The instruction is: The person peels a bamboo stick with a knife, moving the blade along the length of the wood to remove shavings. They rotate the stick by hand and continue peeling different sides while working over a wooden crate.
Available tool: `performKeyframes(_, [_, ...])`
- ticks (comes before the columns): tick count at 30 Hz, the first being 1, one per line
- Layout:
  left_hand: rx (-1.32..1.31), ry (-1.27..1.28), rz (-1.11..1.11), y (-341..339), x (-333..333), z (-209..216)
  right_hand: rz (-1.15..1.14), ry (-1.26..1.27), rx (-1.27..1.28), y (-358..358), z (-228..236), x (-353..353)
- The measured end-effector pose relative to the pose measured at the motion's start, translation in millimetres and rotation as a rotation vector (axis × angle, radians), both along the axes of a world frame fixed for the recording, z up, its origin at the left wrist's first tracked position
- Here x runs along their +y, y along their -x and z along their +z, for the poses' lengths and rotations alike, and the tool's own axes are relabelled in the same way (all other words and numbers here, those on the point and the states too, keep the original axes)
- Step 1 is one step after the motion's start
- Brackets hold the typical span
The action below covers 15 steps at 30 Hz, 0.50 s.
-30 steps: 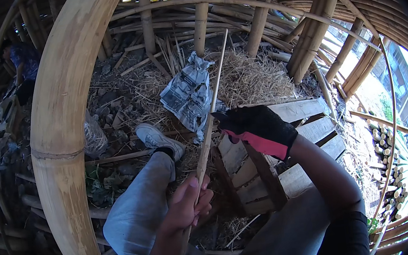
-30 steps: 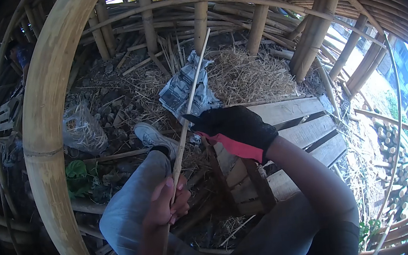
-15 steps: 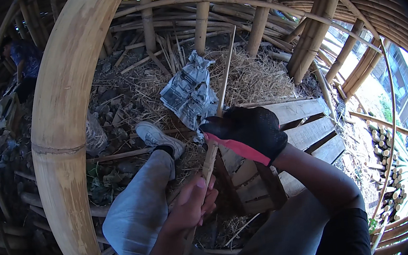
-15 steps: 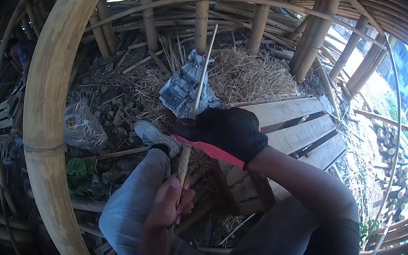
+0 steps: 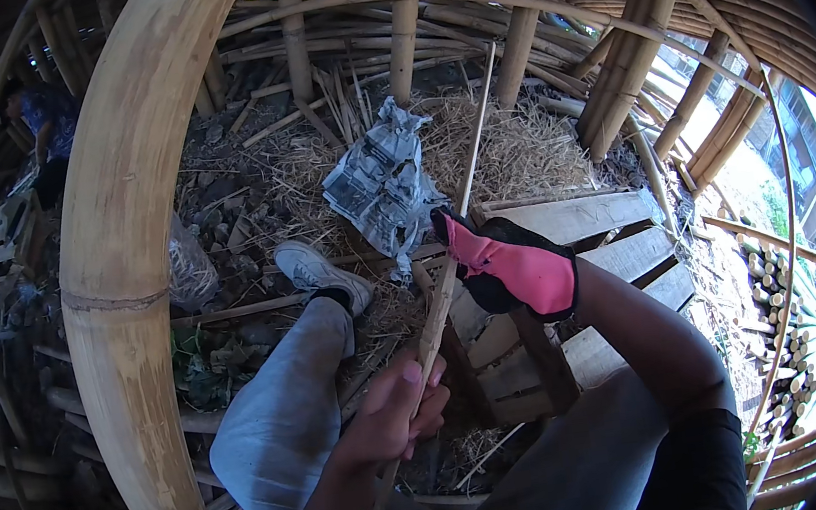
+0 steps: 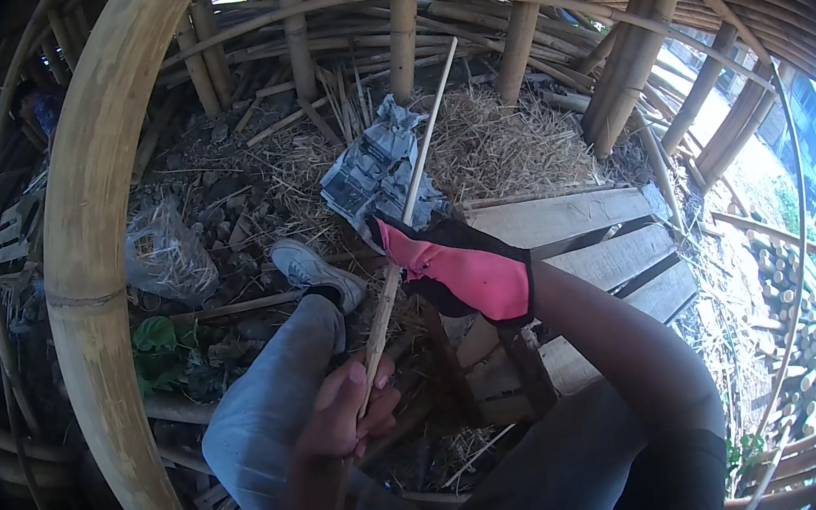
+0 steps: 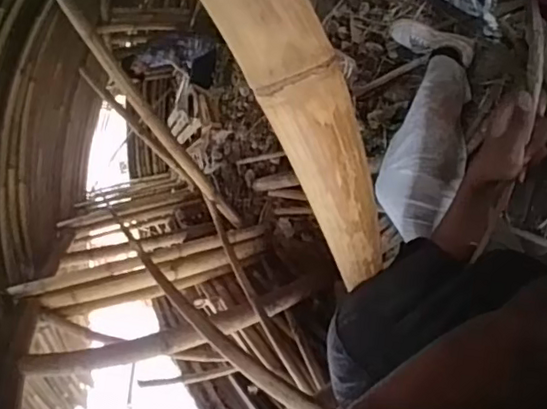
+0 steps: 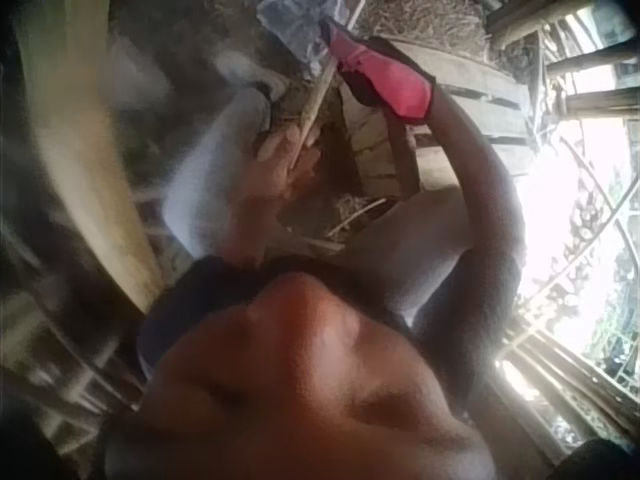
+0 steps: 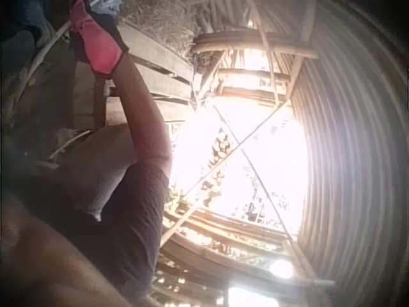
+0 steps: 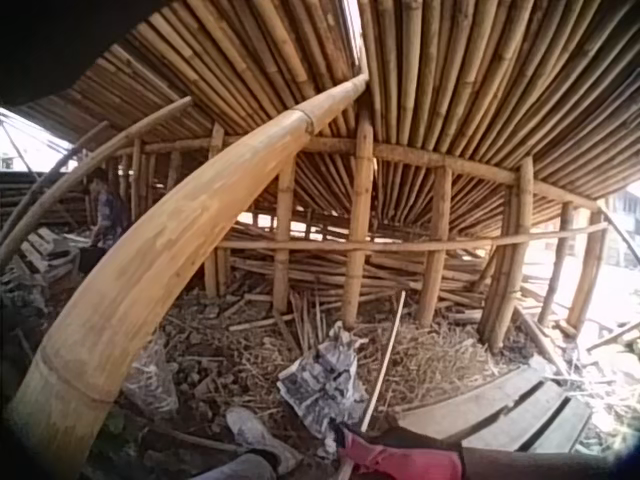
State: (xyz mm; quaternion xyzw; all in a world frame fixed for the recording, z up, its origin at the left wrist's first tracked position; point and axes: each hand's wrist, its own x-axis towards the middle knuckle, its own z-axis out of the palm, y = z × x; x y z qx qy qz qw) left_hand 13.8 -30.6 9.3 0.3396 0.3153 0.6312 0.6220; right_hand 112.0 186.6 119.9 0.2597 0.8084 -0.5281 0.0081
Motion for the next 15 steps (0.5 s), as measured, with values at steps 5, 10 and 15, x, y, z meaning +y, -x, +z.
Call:
performKeyframes(5, [0.024, -0.036, 0.007, -1.8, -1.9, 2.4, 0.021, -0.052, 0.114, -5.5, -0.7, -5.6])
performKeyframes(10, [0.074, -0.031, -0.002, -3.6, -1.9, 0.5, 0.144, -0.386, -0.088, 0.2, 18.9, -5.5])
performKeyframes(15, [0.055, -0.068, -0.03, -8.8, -1.1, 5.1, 0.361, -0.746, 0.275, -11.0, -7.6, 18.9])
